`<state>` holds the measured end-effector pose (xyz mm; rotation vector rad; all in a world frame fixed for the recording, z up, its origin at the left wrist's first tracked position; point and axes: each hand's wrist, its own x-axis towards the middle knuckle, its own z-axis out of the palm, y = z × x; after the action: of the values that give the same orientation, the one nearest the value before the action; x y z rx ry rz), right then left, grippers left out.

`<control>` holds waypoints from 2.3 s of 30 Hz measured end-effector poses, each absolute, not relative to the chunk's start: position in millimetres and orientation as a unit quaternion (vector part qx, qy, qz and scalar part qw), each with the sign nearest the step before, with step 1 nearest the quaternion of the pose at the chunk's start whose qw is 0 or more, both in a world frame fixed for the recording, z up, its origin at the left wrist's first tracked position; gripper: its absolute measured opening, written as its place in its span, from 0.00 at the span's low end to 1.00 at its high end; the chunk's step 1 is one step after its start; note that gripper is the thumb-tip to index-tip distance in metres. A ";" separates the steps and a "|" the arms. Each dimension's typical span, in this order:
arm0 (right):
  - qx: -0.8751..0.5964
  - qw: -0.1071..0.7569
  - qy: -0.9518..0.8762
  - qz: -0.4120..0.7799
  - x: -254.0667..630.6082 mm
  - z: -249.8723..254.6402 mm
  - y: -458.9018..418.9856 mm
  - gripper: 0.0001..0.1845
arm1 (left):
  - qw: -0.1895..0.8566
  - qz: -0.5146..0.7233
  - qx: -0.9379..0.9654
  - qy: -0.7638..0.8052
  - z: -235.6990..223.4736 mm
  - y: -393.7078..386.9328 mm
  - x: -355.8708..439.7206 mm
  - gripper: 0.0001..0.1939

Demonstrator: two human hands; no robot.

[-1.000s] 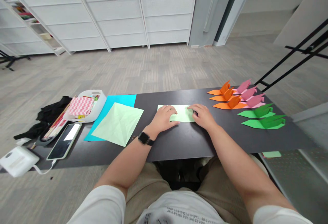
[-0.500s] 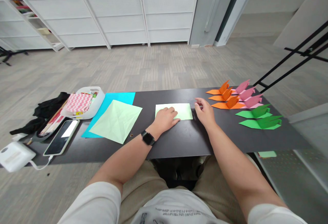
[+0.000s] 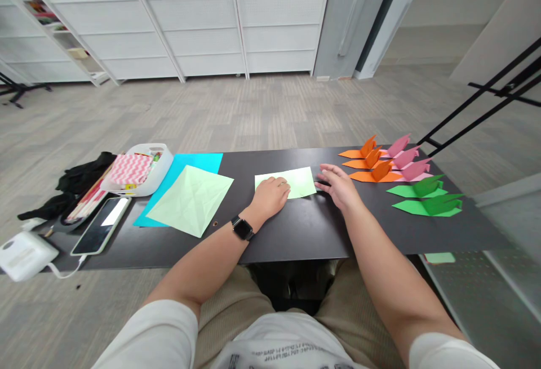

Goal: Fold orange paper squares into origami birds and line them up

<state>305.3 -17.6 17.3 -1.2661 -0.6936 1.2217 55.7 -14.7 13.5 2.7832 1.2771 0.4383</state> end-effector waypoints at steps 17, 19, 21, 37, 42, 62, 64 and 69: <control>-0.601 0.373 -0.656 0.265 263.7 8.1 -29.4 0.16 | 0.063 0.183 0.882 0.429 3.3 -11.1 54.9 0.20; -0.623 0.363 -0.671 0.172 264.0 3.1 -28.0 0.14 | 0.073 0.191 0.893 0.402 5.5 -10.6 53.6 0.21; -0.644 0.357 -0.666 0.121 268.3 0.4 -27.2 0.17 | 0.077 0.206 0.893 0.392 9.2 -10.5 50.1 0.20; -0.501 0.252 -0.827 0.045 272.0 -6.5 -35.1 0.44 | 0.117 0.170 0.894 0.399 12.3 -6.1 35.3 0.13; -0.486 0.202 -0.848 0.059 269.5 8.1 -42.2 0.40 | 0.081 0.165 0.889 0.418 19.2 -7.3 33.3 0.12; -0.522 0.135 -0.842 0.038 261.0 1.4 -36.6 0.26 | 0.087 0.167 0.866 0.463 25.3 -5.1 25.8 0.12; -0.520 0.132 -0.843 0.035 259.1 0.6 -36.4 0.26 | 0.086 0.167 0.867 0.462 25.7 -5.6 26.3 0.13; -0.519 0.129 -0.844 0.031 256.0 0.9 -36.9 0.27 | 0.087 0.151 0.874 0.453 25.2 -4.3 26.5 0.12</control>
<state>256.0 -36.9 0.9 -1.5091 -2.4544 0.0905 26.5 -4.3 25.2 2.6045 1.3499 0.4492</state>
